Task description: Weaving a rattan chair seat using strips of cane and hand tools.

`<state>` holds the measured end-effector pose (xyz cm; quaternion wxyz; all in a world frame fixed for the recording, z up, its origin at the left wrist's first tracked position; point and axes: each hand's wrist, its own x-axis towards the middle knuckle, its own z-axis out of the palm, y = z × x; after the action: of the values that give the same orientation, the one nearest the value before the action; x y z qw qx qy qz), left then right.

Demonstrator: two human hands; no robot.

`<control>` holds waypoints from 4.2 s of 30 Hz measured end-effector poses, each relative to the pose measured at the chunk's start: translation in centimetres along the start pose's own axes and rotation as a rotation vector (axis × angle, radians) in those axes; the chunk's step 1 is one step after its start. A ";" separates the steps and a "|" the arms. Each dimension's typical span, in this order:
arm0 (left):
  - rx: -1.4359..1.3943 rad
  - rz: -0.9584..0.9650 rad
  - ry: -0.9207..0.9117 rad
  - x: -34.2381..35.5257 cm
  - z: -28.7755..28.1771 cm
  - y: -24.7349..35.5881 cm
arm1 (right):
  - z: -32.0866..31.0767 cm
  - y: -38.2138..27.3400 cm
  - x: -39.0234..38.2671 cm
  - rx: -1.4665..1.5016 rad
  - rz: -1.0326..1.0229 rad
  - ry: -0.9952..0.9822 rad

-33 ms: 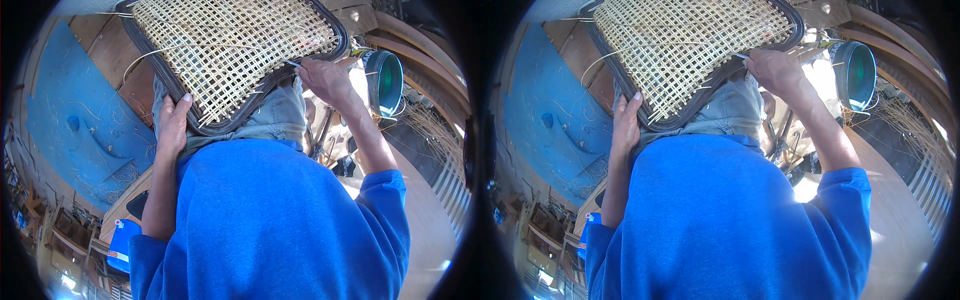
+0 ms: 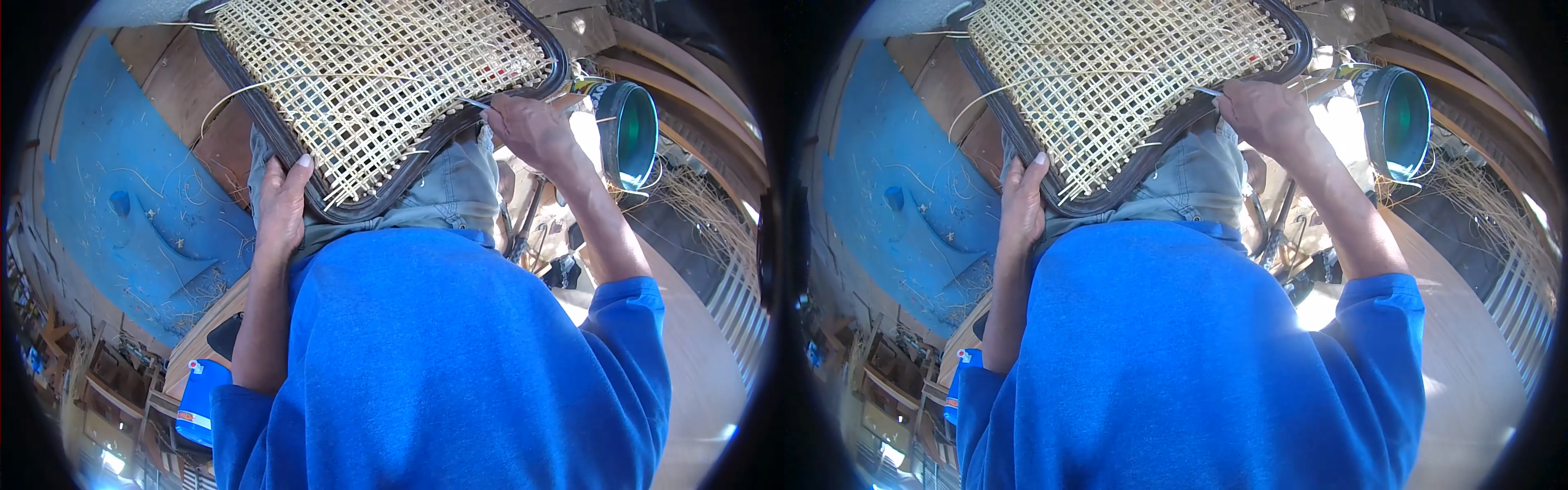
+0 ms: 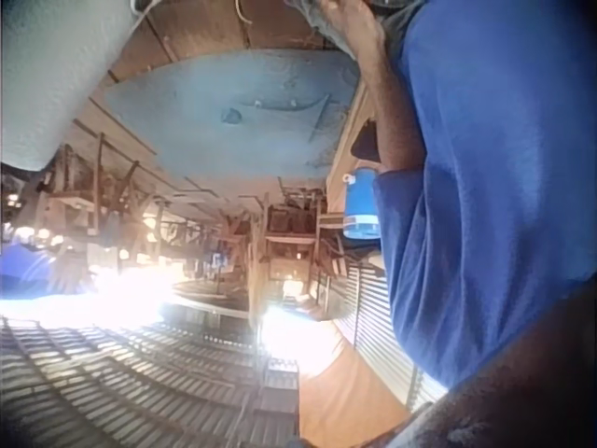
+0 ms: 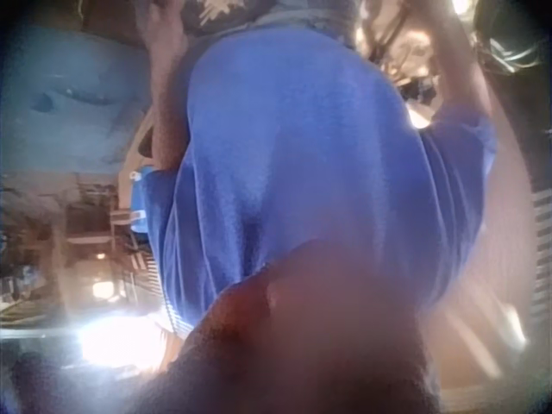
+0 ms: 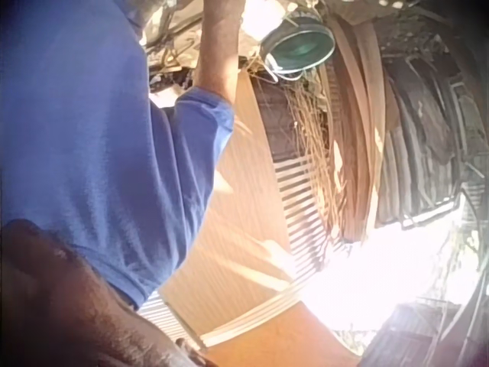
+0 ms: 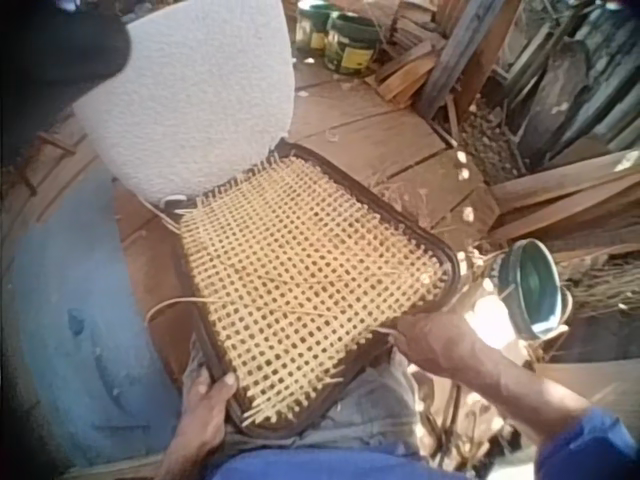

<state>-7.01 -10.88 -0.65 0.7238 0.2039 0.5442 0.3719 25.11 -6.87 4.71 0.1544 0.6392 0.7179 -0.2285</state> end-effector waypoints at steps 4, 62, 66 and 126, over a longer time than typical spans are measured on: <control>0.002 -0.002 0.006 0.0 0.0 0.2 | -0.5 -0.1 0.2 -0.053 -0.061 0.036; 0.493 0.247 0.127 -1.8 1.9 2.8 | 0.2 -17.7 3.0 0.721 -0.373 0.156; 0.061 0.187 0.157 -2.2 2.9 3.1 | 2.5 -14.0 7.9 0.348 -0.183 0.466; 2.048 -0.090 -0.460 8.1 15.5 10.2 | -3.0 -5.7 8.7 0.070 -0.026 -0.036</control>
<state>5.37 3.48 6.37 0.3045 0.7641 0.4551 -0.3412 18.50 1.58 3.53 0.1420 0.6307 0.7147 -0.2671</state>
